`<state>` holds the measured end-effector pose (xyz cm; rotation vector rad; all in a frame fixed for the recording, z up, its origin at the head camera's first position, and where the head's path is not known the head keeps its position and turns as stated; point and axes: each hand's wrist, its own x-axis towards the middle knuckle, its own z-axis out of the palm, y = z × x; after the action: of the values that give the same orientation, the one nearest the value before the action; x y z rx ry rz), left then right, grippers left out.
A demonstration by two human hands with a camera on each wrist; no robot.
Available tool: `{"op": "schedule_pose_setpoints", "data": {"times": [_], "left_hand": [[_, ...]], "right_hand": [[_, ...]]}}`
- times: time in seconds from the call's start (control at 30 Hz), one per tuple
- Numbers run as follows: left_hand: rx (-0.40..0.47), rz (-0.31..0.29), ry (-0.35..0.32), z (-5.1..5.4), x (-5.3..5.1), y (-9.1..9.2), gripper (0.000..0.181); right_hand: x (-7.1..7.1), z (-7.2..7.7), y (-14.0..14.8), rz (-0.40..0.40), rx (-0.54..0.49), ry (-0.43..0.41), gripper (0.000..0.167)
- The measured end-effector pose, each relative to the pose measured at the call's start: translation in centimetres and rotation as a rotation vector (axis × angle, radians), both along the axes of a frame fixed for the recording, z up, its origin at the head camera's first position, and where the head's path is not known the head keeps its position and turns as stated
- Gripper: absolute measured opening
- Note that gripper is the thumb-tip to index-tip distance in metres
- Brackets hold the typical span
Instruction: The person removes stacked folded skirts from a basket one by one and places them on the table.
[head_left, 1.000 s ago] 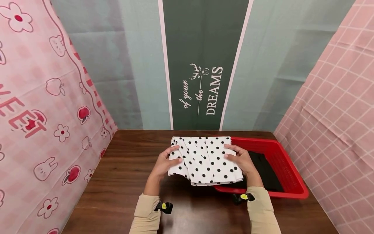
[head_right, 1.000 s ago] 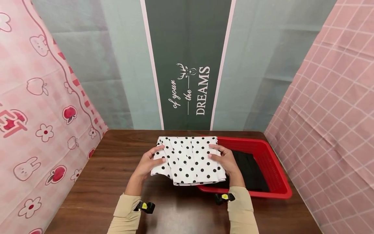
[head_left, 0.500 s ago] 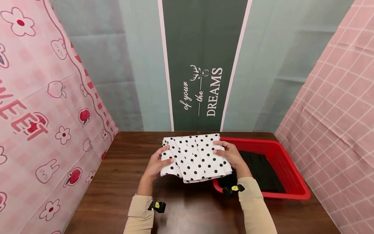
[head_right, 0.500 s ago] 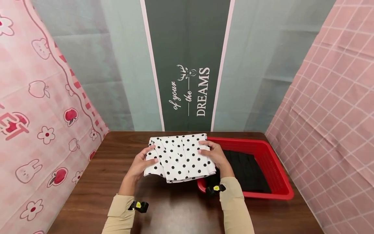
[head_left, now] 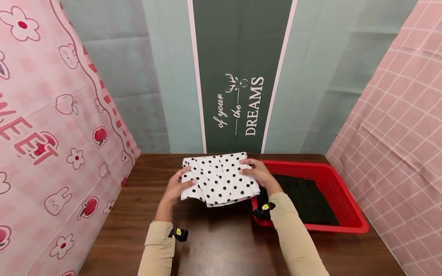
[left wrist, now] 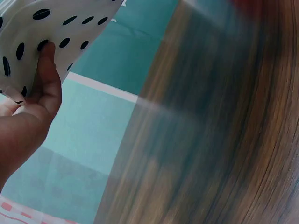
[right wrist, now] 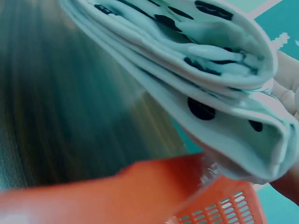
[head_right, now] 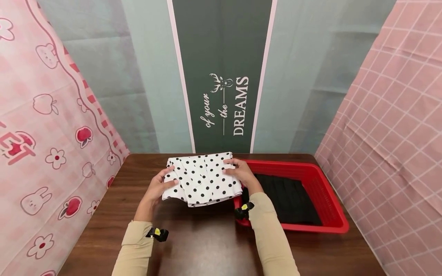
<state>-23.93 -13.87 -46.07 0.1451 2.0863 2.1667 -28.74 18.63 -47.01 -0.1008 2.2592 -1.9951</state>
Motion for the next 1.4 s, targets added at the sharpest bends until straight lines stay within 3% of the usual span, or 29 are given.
{"op": "schedule_pose_setpoints", "data": {"times": [0.13,0.27,0.53,0.7,0.9,1.03,1.23,1.4], "left_hand": [[-0.043,0.032,-0.023,-1.5,-1.7,-1.0,0.061],[-0.099,0.044,-0.02,-2.2,-2.9,-1.6,0.061],[-0.12,0.081,-0.069,-2.5,-4.9,-2.2,0.063],[-0.102,0.133,-0.111,-3.2,-5.9,-2.2,0.063],[-0.074,0.203,-0.161,-4.7,-6.4,-2.0,0.059],[-0.044,0.268,-0.14,-5.6,-6.3,-1.5,0.054],[-0.004,0.362,-0.115,-6.6,-6.5,-0.6,0.047],[-0.097,0.373,-0.055,-6.8,-6.5,-0.3,0.045]], "right_hand": [[-1.4,-0.2,-1.1,0.027,0.078,0.005,0.037],[-2.4,-0.6,-2.2,0.024,0.07,-0.042,0.035],[-3.5,-1.7,-4.3,-0.124,0.043,-0.086,0.033],[-3.8,-2.5,-5.3,-0.169,0.038,-0.074,0.034],[-3.9,-3.6,-6.3,-0.161,0.07,-0.096,0.04],[-3.9,-4.0,-6.8,-0.128,0.133,-0.087,0.049],[-3.5,-4.4,-6.9,-0.104,0.257,-0.053,0.048],[-3.7,-5.1,-6.5,-0.092,0.41,-0.009,0.047]]}}
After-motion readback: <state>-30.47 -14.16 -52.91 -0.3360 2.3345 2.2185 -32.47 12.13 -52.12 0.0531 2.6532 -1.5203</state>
